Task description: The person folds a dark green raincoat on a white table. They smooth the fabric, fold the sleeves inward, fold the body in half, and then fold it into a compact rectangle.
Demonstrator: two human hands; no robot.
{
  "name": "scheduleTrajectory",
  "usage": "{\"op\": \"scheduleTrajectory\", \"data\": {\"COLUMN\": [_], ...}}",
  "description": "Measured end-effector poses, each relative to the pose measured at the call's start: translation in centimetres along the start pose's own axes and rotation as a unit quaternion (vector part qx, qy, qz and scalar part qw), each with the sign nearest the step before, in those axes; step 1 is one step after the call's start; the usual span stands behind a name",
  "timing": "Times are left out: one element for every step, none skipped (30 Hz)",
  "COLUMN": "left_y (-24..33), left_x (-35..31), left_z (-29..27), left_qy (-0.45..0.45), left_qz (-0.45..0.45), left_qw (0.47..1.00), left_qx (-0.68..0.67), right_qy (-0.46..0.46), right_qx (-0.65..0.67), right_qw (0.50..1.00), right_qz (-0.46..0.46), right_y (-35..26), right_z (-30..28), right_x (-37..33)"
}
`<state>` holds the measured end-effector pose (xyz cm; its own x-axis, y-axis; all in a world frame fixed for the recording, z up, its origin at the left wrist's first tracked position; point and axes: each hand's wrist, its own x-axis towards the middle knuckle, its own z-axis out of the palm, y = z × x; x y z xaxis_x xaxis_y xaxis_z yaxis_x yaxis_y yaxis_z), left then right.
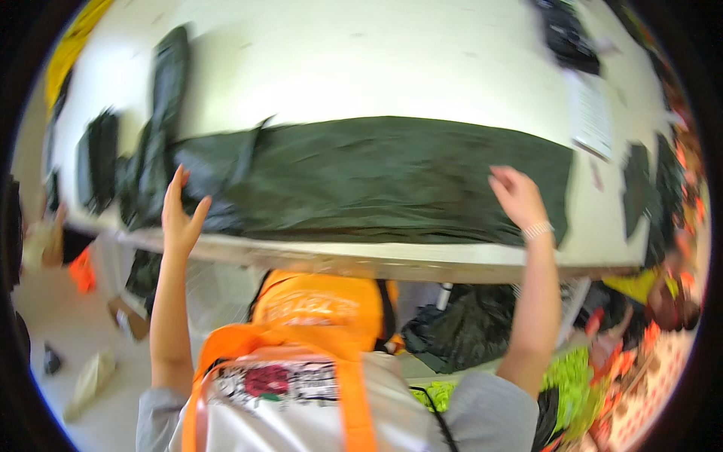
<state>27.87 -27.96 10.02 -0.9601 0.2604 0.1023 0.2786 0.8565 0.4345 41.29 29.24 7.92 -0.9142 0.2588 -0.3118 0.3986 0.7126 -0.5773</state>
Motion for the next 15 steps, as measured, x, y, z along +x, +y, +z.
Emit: {"op": "scheduleTrajectory", "data": {"left_y": [2.0, 3.4, 5.0, 4.2, 3.5, 4.8, 6.2, 6.9, 7.2, 8.0, 9.6, 11.1, 11.3, 10.7, 11.1], "left_x": [-0.1, 0.2, 1.0, 0.9, 0.7, 1.0, 1.1, 0.9, 0.0, -0.1, -0.2, 0.0, -0.5, -1.0, -0.9], "left_z": [1.9, 3.5, 4.5, 5.5, 6.4, 6.1, 5.6, 6.0, 6.4, 7.5, 7.8, 8.2, 8.5, 8.8, 8.9], "left_qy": [-0.026, -0.047, -0.066, -0.052, -0.039, -0.054, -0.069, -0.034, -0.018, -0.013, -0.028, -0.079, -0.108, -0.099, -0.119], "left_qz": [-0.057, -0.106, -0.142, -0.151, -0.167, -0.198, -0.235, -0.194, -0.143, -0.068, 0.001, 0.006, 0.013, 0.03, 0.017], "left_qw": [0.997, 0.991, 0.987, 0.984, 0.979, 0.97, 0.959, 0.977, 0.989, 0.997, 0.993, 0.978, 0.972, 0.973, 0.975], "left_qx": [-0.049, -0.071, -0.037, -0.076, -0.108, -0.128, -0.144, -0.087, -0.027, 0.038, 0.112, 0.193, 0.21, 0.205, 0.189], "right_qy": [0.049, 0.118, 0.184, 0.258, 0.322, 0.371, 0.389, 0.376, 0.335, 0.309, 0.274, 0.244, 0.224, 0.207, 0.195], "right_qx": [0.007, -0.019, -0.04, -0.073, -0.101, -0.137, -0.132, -0.175, -0.2, -0.124, -0.123, -0.131, -0.139, -0.149, -0.16], "right_qw": [0.999, 0.993, 0.982, 0.963, 0.94, 0.916, 0.905, 0.894, 0.893, 0.905, 0.911, 0.917, 0.921, 0.923, 0.922], "right_qz": [-0.012, 0.002, 0.015, 0.032, 0.046, 0.069, 0.116, 0.167, 0.225, 0.264, 0.283, 0.286, 0.286, 0.289, 0.294], "right_y": [1.3, 3.8, 6.8, 10.1, 13.8, 18.1, 23.8, 29.7, 31.7, 38.5, 42.3, 44.4, 45.9, 47.0, 48.1], "right_z": [-1.3, -2.8, -4.2, -6.2, -8.0, -9.1, -10.3, -11.4, -11.5, -13.3, -13.8, -14.0, -14.0, -13.8, -13.7], "right_x": [1.8, 3.4, 4.8, 5.9, 6.9, 7.5, 8.0, 8.3, 9.2, 8.4, 8.4, 8.1, 8.6, 9.2, 9.6]}}
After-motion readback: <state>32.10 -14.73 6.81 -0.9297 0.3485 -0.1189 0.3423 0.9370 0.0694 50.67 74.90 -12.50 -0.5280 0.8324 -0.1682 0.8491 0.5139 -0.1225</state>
